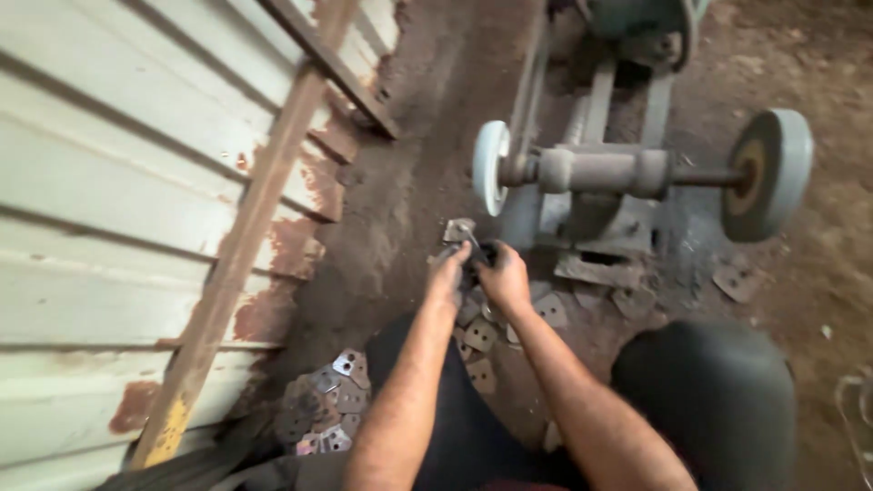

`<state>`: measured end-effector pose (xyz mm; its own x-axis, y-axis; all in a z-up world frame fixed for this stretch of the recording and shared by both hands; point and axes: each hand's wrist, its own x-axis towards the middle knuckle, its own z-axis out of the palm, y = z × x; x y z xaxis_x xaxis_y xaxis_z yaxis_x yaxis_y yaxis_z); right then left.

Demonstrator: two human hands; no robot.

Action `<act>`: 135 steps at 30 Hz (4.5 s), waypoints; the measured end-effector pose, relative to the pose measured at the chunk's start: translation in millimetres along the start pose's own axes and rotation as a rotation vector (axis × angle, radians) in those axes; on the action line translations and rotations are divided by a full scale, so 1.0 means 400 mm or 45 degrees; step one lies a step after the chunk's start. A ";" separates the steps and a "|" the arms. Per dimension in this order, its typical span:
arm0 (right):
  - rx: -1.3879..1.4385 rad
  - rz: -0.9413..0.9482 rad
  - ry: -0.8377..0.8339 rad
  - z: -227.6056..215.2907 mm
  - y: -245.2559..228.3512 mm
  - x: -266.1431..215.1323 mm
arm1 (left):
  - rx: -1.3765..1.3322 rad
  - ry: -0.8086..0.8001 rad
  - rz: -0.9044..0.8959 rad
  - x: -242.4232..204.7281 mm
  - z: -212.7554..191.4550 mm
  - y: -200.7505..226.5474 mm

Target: Grinding and mounting metal parts using a grinding wheel and a lathe.

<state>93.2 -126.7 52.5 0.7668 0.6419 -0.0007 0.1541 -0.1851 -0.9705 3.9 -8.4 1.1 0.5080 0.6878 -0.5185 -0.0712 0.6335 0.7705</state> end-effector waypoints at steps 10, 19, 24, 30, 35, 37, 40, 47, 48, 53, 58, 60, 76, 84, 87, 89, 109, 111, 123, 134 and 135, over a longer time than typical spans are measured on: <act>0.011 0.067 0.053 -0.064 0.003 0.038 | 0.097 0.014 -0.027 -0.007 0.064 0.013; -0.057 0.066 0.076 -0.062 0.042 0.050 | 0.195 0.013 0.058 -0.007 0.089 -0.012; 0.040 0.047 0.137 -0.057 0.032 0.046 | 0.203 -0.008 0.117 -0.021 0.104 -0.001; 0.028 0.096 0.145 -0.071 0.006 0.048 | 0.201 -0.002 0.133 -0.023 0.118 0.010; 0.050 0.130 0.104 -0.086 -0.017 0.040 | 0.233 0.012 0.170 -0.019 0.122 0.010; -0.040 -0.026 0.167 -0.086 -0.018 0.040 | 0.253 0.005 0.200 -0.020 0.126 0.016; -0.154 -0.024 0.170 -0.094 -0.044 0.039 | 0.232 0.006 0.166 -0.024 0.128 0.024; -0.162 -0.008 0.143 -0.092 -0.049 0.038 | 0.266 0.028 0.197 -0.011 0.123 0.017; -0.147 -0.011 0.141 -0.091 -0.047 0.038 | 0.264 0.029 0.200 -0.008 0.121 0.015; -0.130 0.009 0.128 -0.089 -0.041 0.039 | 0.297 0.034 0.205 -0.018 0.130 0.022; -0.105 0.022 0.124 -0.101 -0.049 0.039 | 0.398 0.010 0.214 -0.018 0.127 0.030; -0.124 0.005 0.116 -0.103 -0.047 0.040 | 0.375 -0.023 0.174 -0.020 0.130 0.032; -0.189 -0.015 0.117 -0.096 -0.045 0.038 | 0.108 -0.121 0.025 0.005 0.103 0.018; -0.257 -0.065 0.161 -0.108 -0.070 0.030 | 0.024 -0.149 -0.046 -0.020 0.132 0.039; -0.246 -0.056 0.164 -0.104 -0.053 0.034 | 0.065 -0.173 -0.051 -0.026 0.137 0.042; -0.231 -0.032 0.151 -0.101 -0.044 0.036 | 0.088 -0.183 -0.044 -0.011 0.122 0.028; -0.057 -0.046 0.111 -0.095 -0.033 0.047 | 0.247 -0.002 0.155 -0.005 0.128 0.020; -0.091 -0.050 0.108 -0.099 -0.043 0.047 | 0.249 -0.001 0.151 -0.013 0.136 0.027; -0.123 0.044 0.088 -0.106 -0.056 0.045 | 0.339 -0.046 0.187 -0.027 0.142 0.031; -0.187 0.001 0.114 -0.112 -0.063 0.045 | 0.453 -0.031 0.247 -0.020 0.138 0.019; -0.173 0.015 0.113 -0.112 -0.064 0.045 | 0.463 -0.031 0.247 -0.030 0.148 0.029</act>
<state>130.9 -143.6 87.9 0.8204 0.5715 0.0150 0.2225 -0.2950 -0.9292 47.9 -30.4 38.2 0.5353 0.7708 -0.3453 0.1381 0.3234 0.9361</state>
